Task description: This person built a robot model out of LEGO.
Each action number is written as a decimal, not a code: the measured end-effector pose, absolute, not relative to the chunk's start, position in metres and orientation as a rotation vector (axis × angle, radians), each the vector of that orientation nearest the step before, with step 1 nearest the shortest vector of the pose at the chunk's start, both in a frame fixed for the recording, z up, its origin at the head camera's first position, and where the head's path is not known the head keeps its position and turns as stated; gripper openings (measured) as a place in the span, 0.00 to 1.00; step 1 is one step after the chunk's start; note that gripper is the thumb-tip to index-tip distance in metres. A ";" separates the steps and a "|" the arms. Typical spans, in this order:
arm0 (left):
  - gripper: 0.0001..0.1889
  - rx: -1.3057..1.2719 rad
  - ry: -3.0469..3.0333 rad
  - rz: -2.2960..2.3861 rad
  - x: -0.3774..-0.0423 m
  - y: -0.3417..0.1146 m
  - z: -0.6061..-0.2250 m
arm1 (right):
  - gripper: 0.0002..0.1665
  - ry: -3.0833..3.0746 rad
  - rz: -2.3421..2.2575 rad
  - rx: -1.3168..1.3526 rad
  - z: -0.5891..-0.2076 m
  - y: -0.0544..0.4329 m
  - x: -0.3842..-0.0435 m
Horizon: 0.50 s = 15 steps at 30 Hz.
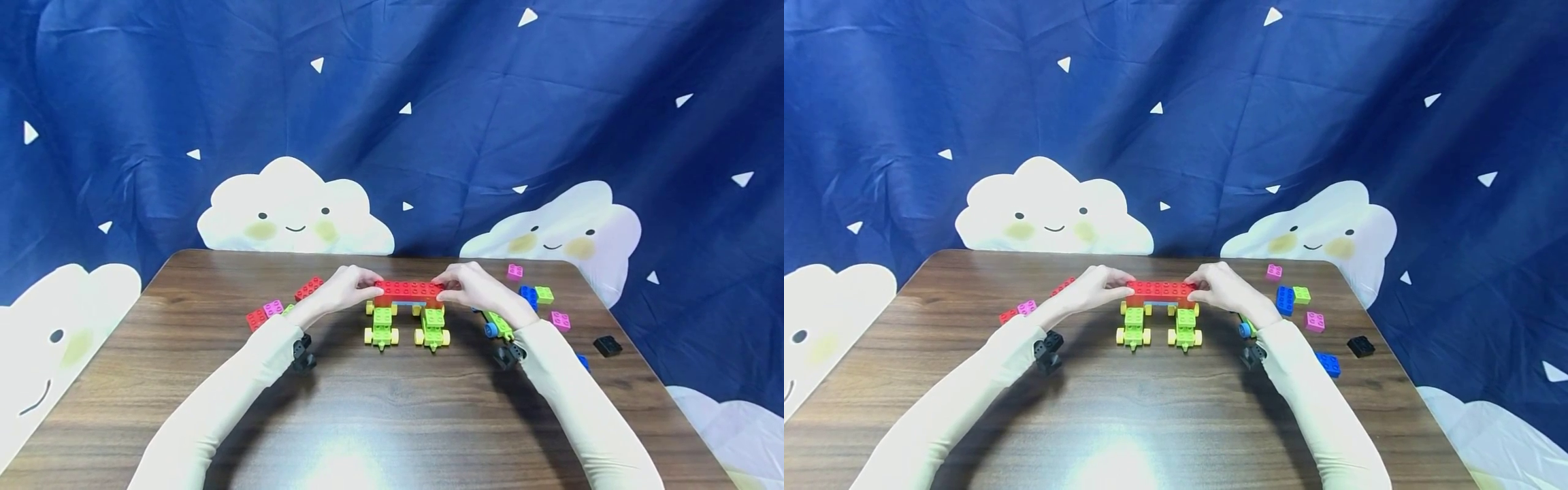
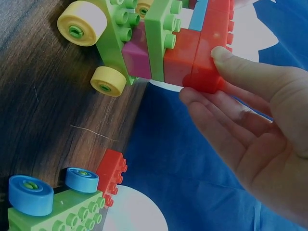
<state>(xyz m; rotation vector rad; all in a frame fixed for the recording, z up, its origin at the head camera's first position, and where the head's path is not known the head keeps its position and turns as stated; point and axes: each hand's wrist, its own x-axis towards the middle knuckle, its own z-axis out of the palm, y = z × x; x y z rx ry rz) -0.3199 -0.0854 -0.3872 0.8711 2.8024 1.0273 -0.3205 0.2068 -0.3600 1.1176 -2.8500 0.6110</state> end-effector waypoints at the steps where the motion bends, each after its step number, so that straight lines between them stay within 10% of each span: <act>1: 0.18 0.872 2.802 1.030 -0.320 -0.085 -0.387 | 0.18 -2.851 0.614 1.117 -0.360 0.207 -0.321; 15: 0.20 0.829 2.794 1.018 -0.320 -0.086 -0.389 | 0.18 -2.844 0.628 1.131 -0.362 0.209 -0.323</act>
